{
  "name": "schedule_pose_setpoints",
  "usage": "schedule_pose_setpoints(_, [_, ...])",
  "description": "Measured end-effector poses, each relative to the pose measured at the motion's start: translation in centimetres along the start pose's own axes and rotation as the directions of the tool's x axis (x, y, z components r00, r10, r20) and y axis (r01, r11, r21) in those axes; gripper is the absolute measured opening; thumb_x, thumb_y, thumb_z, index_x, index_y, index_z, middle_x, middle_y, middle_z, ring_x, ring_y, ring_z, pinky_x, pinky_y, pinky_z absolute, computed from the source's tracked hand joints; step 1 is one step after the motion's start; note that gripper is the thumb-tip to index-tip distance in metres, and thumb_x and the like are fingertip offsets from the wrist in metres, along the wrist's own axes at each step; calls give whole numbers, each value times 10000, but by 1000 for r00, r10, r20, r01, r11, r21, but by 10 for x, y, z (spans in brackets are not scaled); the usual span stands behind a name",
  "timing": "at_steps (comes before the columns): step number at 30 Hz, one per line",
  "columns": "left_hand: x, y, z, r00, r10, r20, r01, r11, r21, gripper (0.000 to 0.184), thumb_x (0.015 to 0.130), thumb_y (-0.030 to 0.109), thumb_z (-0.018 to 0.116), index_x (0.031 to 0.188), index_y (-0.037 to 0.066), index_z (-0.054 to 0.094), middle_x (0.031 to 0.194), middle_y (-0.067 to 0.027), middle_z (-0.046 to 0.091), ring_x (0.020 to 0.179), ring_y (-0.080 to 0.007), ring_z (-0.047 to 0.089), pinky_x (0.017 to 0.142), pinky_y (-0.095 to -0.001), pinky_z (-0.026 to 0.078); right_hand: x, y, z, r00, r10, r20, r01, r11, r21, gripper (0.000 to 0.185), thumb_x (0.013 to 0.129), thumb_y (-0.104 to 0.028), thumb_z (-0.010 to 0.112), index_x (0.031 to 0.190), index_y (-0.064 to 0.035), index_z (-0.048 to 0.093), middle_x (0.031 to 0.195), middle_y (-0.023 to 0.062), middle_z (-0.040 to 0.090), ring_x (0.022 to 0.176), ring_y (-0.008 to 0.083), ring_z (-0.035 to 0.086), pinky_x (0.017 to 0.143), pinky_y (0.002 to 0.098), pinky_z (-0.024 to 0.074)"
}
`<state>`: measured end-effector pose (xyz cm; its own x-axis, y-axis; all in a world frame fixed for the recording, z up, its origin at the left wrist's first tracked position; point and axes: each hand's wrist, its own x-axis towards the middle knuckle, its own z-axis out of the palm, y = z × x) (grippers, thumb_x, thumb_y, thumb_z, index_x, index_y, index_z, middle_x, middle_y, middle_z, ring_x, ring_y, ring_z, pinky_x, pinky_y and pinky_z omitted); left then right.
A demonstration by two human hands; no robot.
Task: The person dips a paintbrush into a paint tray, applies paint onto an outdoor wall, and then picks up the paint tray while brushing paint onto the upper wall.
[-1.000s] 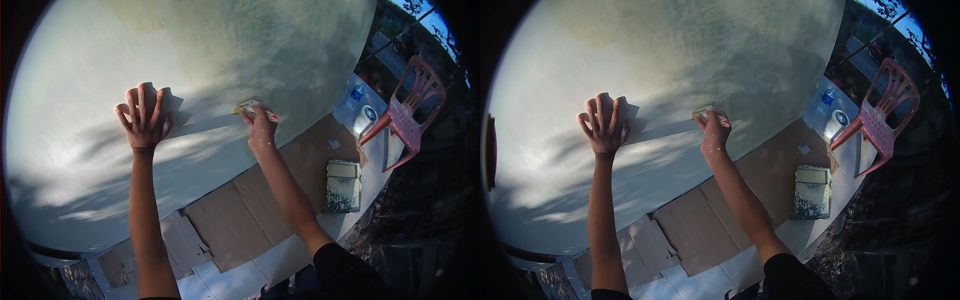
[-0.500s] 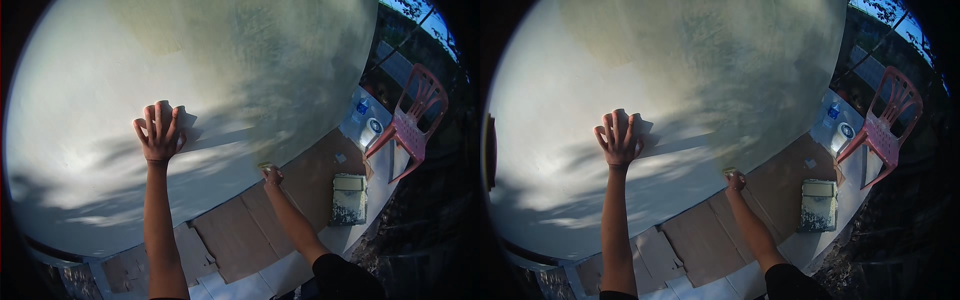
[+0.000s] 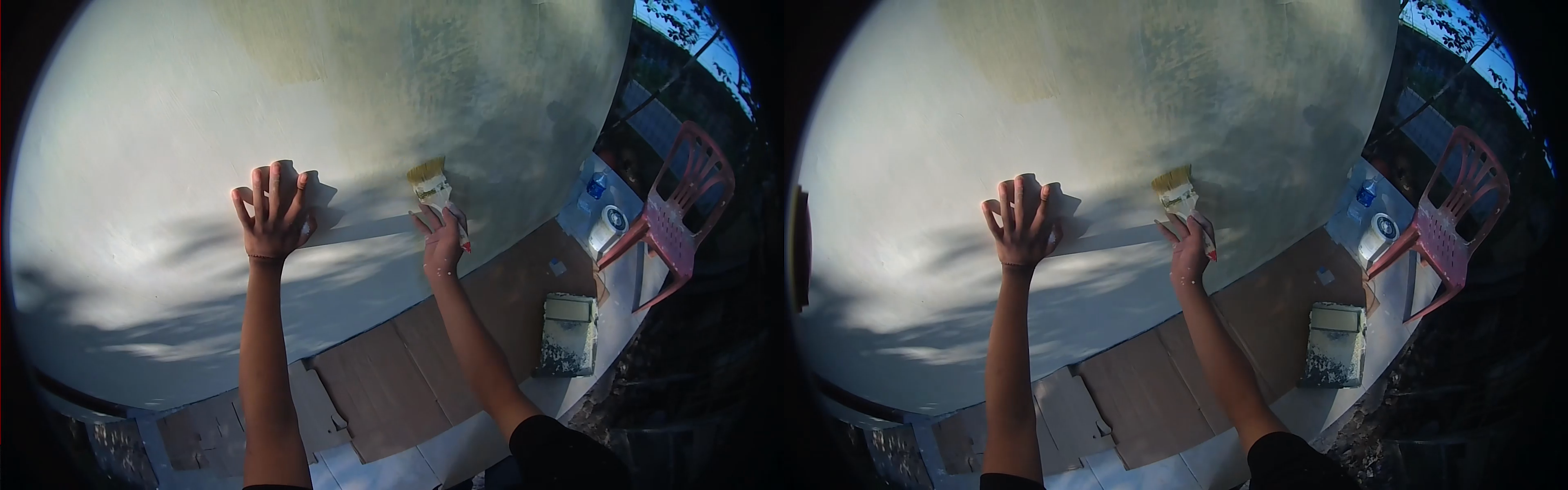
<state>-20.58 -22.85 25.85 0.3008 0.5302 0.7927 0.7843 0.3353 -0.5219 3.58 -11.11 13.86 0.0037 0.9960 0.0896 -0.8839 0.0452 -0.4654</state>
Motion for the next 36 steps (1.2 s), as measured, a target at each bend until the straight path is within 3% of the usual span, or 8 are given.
schedule_pose_setpoints(5, [-6, 3, -1, 1000, 9, 16, -9, 1000, -12, 773, 719, 469, 646, 1446, 315, 437, 1524, -149, 382, 1406, -372, 352, 1128, -646, 175, -37, 92, -191, 713, 164, -681, -309, 946, -96, 283, 904, -131, 593, 1145, -12, 506, 1120, 190, 584, 998, 301, 651, 736, 387, 617])
schedule_pose_setpoints(8, [-2, -2, 5, 1000, 10, -17, -10, 1000, -3, 780, 719, 476, 643, 1451, 317, 426, 1530, -144, 373, 1406, -372, 353, 1134, -641, 166, -32, 99, -224, 738, 243, -629, -393, 913, -108, 264, 887, -115, 608, 1117, -14, 528, 1093, 175, 585, 960, 271, 654, 664, 308, 615])
schedule_pose_setpoints(12, [-2, -1, 1, 1000, 6, 19, -6, 1000, 6, 784, 719, 479, 641, 1454, 319, 420, 1539, -137, 360, 1409, -369, 348, 1136, -641, 162, 6, 11, -11, 875, 161, -457, -226, 970, -91, 158, 884, -47, 572, 1041, -29, 555, 1101, 135, 567, 933, 279, 642, 750, 384, 621])
schedule_pose_setpoints(19, [-2, -3, 1, 1000, -2, 15, 2, 1000, -25, 772, 733, 480, 627, 1460, 328, 416, 1538, -125, 366, 1411, -356, 351, 1144, -630, 146, 1, -101, 140, 964, -113, 239, 86, 989, 121, 191, 940, -106, 536, 1122, -67, 496, 1164, 143, 574, 1073, 300, 636, 815, 473, 579])
schedule_pose_setpoints(25, [-3, -2, 1, 999, -30, 35, 30, 1000, 1, 789, 727, 537, 620, 1464, 373, 389, 1544, -56, 361, 1420, -296, 345, 1143, -618, 182, -25, 19, -43, 977, 87, -193, -114, 985, -132, 234, 931, -127, 535, 1145, -37, 504, 1114, 172, 584, 1061, 314, 630, 788, 497, 607])
schedule_pose_setpoints(28, [-1, -4, -2, 1000, 3, 6, -3, 1000, -21, 767, 744, 494, 619, 1463, 341, 399, 1547, -106, 350, 1415, -338, 348, 1143, -626, 162, -51, 63, -165, 696, 263, -668, -451, 884, -122, 270, 871, -100, 603, 1118, -28, 525, 1109, 178, 590, 978, 324, 658, 737, 471, 627])
schedule_pose_setpoints(32, [0, -5, -5, 1000, 6, 20, -5, 999, -48, 801, 717, 489, 661, 1458, 327, 400, 1524, -112, 375, 1390, -336, 376, 1119, -635, 216, -24, 35, -111, 805, 218, -552, -379, 904, -196, 227, 858, -79, 616, 1063, -18, 538, 1069, 170, 590, 916, 308, 664, 729, 449, 635])
schedule_pose_setpoints(36, [2, -6, -3, 1000, 1, 10, 0, 999, -34, 771, 742, 526, 620, 1455, 331, 400, 1542, -81, 355, 1410, -309, 348, 1120, -624, 230, 16, -54, 111, 960, 95, -263, -148, 970, -191, 193, 881, -85, 595, 1047, -14, 528, 1002, 140, 572, 880, 282, 656, 727, 402, 637])
